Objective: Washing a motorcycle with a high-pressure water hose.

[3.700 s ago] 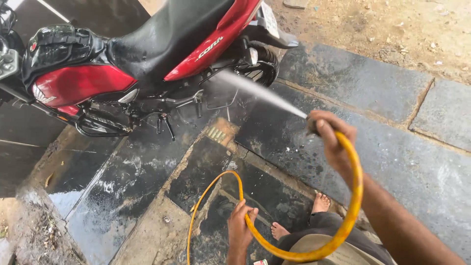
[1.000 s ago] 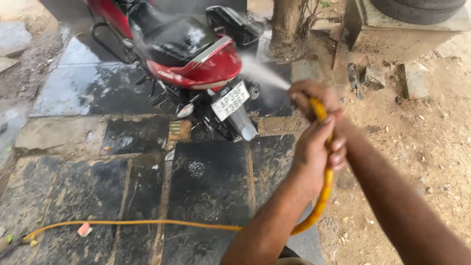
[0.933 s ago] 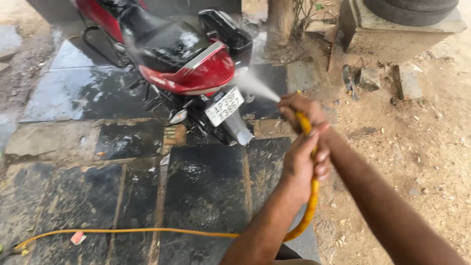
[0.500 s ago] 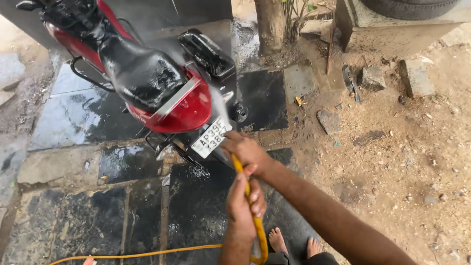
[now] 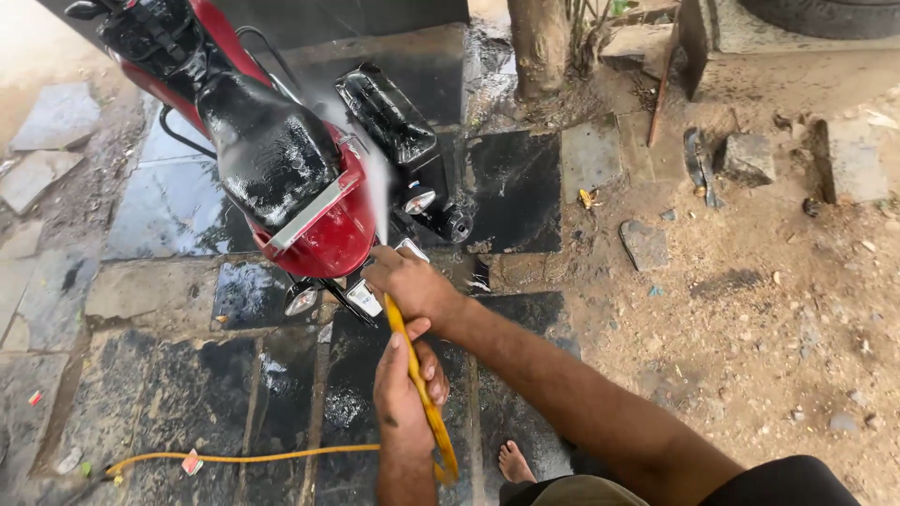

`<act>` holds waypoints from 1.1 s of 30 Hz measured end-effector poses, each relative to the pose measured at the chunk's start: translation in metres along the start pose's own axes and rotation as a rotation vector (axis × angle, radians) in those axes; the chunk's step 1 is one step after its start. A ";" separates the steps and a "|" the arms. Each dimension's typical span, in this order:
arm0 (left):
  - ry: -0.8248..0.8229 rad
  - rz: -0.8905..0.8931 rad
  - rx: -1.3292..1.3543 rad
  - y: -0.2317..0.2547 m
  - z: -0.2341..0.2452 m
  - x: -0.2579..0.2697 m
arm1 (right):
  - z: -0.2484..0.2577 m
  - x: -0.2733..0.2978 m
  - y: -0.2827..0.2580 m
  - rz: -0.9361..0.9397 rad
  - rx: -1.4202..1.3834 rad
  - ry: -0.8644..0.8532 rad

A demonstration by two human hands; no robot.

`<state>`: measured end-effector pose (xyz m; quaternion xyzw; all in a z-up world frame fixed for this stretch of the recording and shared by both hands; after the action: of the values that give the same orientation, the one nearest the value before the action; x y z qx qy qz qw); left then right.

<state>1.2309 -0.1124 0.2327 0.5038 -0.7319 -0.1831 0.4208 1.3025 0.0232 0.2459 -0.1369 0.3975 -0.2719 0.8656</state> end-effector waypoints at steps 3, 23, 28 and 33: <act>0.146 0.040 -0.275 -0.014 -0.018 -0.004 | -0.008 0.035 0.034 -0.015 -0.059 0.086; 0.109 -0.192 -1.414 -0.127 -0.011 0.021 | 0.129 0.135 0.051 -0.116 -0.410 0.412; 0.161 -0.151 -1.460 -0.136 -0.007 0.052 | 0.124 0.121 0.023 0.018 -0.304 0.288; 0.156 -0.142 -1.310 -0.142 -0.028 0.080 | 0.106 0.112 -0.024 0.138 -0.411 0.187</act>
<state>1.3248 -0.2398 0.1848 0.2028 -0.4017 -0.5805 0.6787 1.4347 -0.0590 0.2569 -0.2568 0.5314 -0.1371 0.7955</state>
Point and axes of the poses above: each hand's wrist, its own x-axis away from the middle knuckle, its own z-axis out of the back of the hand, y = z × x, the point moved 3 cm from there along -x, towards the middle knuckle, and after that the axes turned 13 degrees about z, right-handed, at the moved point
